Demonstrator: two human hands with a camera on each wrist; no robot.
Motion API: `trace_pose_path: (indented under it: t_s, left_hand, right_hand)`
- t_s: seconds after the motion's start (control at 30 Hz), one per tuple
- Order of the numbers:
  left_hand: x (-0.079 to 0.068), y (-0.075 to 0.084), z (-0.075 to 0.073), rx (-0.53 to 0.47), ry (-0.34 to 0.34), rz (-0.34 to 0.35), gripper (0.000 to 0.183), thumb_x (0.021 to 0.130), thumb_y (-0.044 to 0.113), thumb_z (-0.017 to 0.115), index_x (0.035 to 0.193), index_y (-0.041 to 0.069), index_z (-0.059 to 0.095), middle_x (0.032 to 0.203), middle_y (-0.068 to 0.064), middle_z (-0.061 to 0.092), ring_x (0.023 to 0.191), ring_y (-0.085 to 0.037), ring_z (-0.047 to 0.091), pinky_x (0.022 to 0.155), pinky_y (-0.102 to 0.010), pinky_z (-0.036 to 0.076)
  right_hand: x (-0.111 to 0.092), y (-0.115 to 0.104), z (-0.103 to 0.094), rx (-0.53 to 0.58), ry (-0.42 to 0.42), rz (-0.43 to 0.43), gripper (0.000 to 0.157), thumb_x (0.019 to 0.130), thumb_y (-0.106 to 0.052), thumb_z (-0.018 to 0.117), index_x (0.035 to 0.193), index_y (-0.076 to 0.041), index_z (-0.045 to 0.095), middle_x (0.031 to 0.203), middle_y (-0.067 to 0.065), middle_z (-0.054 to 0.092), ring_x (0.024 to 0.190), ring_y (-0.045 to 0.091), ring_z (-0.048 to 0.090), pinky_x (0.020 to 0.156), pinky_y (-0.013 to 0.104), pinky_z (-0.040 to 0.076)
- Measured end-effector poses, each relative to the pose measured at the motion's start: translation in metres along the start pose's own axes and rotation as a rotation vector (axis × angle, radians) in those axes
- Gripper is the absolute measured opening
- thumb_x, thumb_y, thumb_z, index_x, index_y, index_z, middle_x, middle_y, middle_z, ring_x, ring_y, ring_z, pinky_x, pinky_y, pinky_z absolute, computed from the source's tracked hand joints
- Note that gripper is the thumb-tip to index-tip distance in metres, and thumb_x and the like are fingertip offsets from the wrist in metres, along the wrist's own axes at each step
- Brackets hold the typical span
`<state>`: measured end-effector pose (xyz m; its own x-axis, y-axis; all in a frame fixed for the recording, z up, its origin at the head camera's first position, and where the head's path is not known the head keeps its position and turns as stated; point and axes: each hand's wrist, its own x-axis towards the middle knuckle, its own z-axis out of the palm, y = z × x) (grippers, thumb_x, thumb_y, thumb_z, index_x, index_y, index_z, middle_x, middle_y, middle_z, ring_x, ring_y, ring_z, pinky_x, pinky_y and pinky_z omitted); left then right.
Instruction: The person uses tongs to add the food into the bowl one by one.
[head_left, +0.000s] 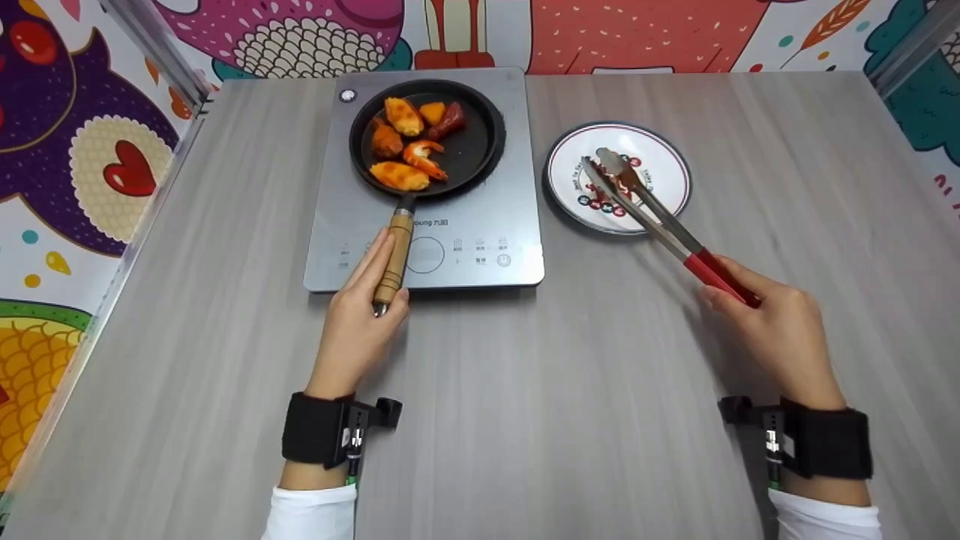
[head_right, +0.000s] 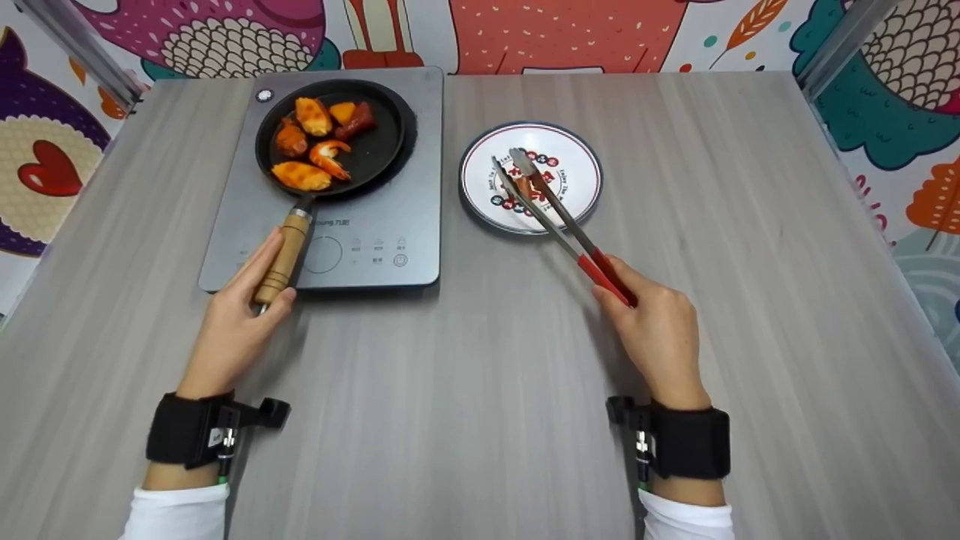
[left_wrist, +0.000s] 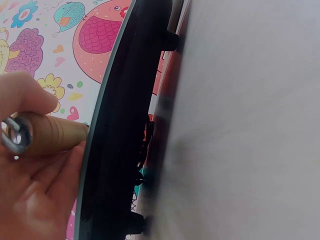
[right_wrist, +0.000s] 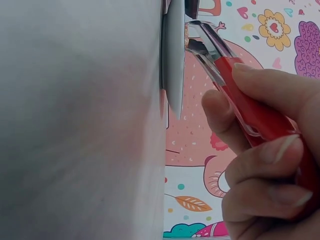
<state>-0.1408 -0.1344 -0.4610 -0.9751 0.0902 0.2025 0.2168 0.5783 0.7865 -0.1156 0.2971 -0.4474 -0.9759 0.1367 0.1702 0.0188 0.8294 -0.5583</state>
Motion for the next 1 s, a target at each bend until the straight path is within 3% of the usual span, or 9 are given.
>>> trace_pose_path:
  t_s: [0.37, 0.57, 0.87, 1.0]
  left_hand:
    - [0.001, 0.000, 0.000, 0.014, 0.006, 0.007, 0.066, 0.083, 0.014, 0.058, 0.140, 0.027, 0.027, 0.146, 0.011, 0.021, 0.128, -0.010, 0.026, 0.099, -0.031, 0.033]
    - [0.000, 0.000, 0.000, 0.008, 0.007, 0.003, 0.066, 0.083, 0.013, 0.058, 0.140, 0.027, 0.028, 0.146, 0.011, 0.021, 0.128, -0.010, 0.026, 0.099, -0.030, 0.033]
    - [0.000, 0.001, -0.001, -0.012, 0.001, -0.008, 0.068, 0.082, 0.011, 0.058, 0.140, 0.027, 0.027, 0.146, 0.011, 0.020, 0.127, -0.011, 0.028, 0.097, -0.030, 0.035]
    - [0.000, 0.001, 0.000, -0.014, 0.009, 0.000, 0.067, 0.082, 0.012, 0.058, 0.140, 0.026, 0.028, 0.146, 0.010, 0.022, 0.126, -0.011, 0.029, 0.095, -0.029, 0.038]
  right_hand:
    - [0.003, -0.005, -0.003, 0.012, 0.008, 0.014, 0.049, 0.078, -0.037, 0.065, 0.123, -0.019, 0.056, 0.091, 0.015, 0.066, 0.069, 0.023, 0.048, 0.046, 0.021, 0.032]
    - [0.010, -0.013, -0.004, 0.025, 0.029, -0.008, 0.050, 0.077, -0.039, 0.065, 0.122, -0.019, 0.057, 0.083, 0.013, 0.068, 0.058, 0.016, 0.050, 0.040, 0.020, 0.032]
    - [0.025, -0.035, -0.002, 0.075, 0.020, -0.009, 0.049, 0.076, -0.042, 0.065, 0.121, -0.023, 0.058, 0.080, 0.009, 0.068, 0.059, 0.008, 0.053, 0.043, 0.021, 0.032]
    - [0.034, -0.050, 0.004, 0.094, 0.042, -0.059, 0.047, 0.077, -0.041, 0.065, 0.120, -0.023, 0.059, 0.079, 0.007, 0.068, 0.060, 0.003, 0.055, 0.044, 0.019, 0.034]
